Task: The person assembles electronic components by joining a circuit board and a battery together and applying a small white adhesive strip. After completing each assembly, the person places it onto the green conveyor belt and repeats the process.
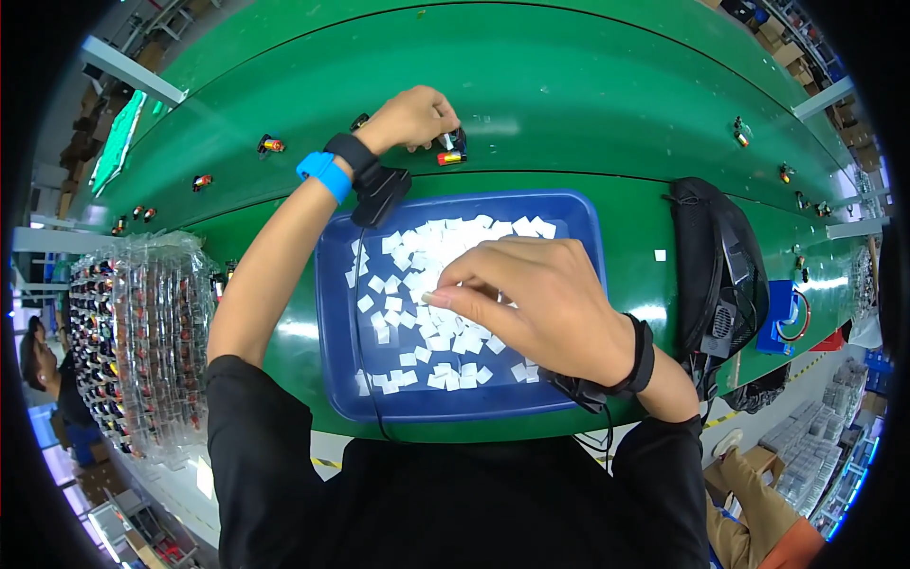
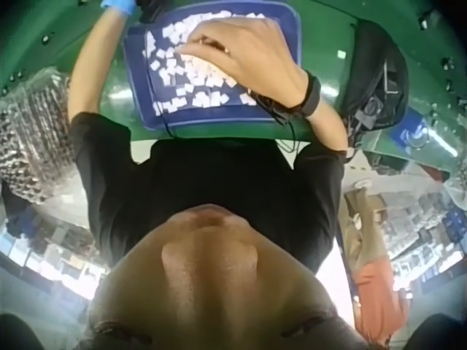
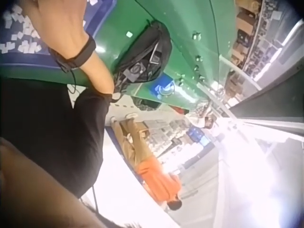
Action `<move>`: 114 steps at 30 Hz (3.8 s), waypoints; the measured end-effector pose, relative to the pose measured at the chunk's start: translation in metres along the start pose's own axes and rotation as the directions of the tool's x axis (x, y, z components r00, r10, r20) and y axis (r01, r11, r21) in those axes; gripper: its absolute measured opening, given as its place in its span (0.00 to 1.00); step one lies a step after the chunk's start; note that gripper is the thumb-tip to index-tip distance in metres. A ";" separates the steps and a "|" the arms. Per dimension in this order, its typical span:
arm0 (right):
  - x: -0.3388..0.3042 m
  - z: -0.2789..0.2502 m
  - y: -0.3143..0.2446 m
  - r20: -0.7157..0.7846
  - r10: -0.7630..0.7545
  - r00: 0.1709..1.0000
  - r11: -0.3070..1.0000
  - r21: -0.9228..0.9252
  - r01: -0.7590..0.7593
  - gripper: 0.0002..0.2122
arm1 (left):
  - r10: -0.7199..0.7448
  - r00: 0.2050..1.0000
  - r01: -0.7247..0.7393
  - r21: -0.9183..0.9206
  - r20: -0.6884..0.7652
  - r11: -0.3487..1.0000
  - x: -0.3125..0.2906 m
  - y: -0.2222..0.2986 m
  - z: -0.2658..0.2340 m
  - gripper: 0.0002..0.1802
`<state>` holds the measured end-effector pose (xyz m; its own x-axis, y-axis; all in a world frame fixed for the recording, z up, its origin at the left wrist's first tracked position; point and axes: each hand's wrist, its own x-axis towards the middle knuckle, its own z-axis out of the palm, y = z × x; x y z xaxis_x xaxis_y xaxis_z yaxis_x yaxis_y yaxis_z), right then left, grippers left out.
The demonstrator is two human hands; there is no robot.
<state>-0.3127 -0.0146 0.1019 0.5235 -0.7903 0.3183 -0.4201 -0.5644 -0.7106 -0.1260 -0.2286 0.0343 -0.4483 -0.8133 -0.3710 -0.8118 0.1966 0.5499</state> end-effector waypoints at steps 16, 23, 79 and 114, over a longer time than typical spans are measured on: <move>0.010 0.002 -0.001 0.208 0.350 0.913 0.649 0.650 -0.396 0.12 | -0.003 0.806 -0.441 -0.604 -0.592 0.664 -0.222 0.061 0.057 0.21; 0.006 -0.005 -0.006 0.212 0.282 0.936 0.860 0.378 -0.344 0.08 | 0.041 0.901 -0.375 -0.729 -0.431 0.573 -0.226 0.044 0.064 0.21; 0.014 0.024 0.004 -0.100 -0.417 0.903 0.848 -0.401 0.347 0.14 | -0.093 0.966 -0.240 -0.970 -0.241 0.029 -0.219 0.036 0.087 0.05; 0.008 0.010 -0.009 -0.039 -0.320 0.947 0.919 -0.255 0.300 0.09 | 0.019 0.981 -0.173 -0.833 -0.192 0.526 -0.235 0.038 0.086 0.15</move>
<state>-0.2979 -0.0136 0.1045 0.6010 -0.5768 0.5533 -0.4182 -0.8169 -0.3973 -0.0839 0.0174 0.0777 -0.3834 -0.8995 -0.2096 -0.0371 -0.2118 0.9766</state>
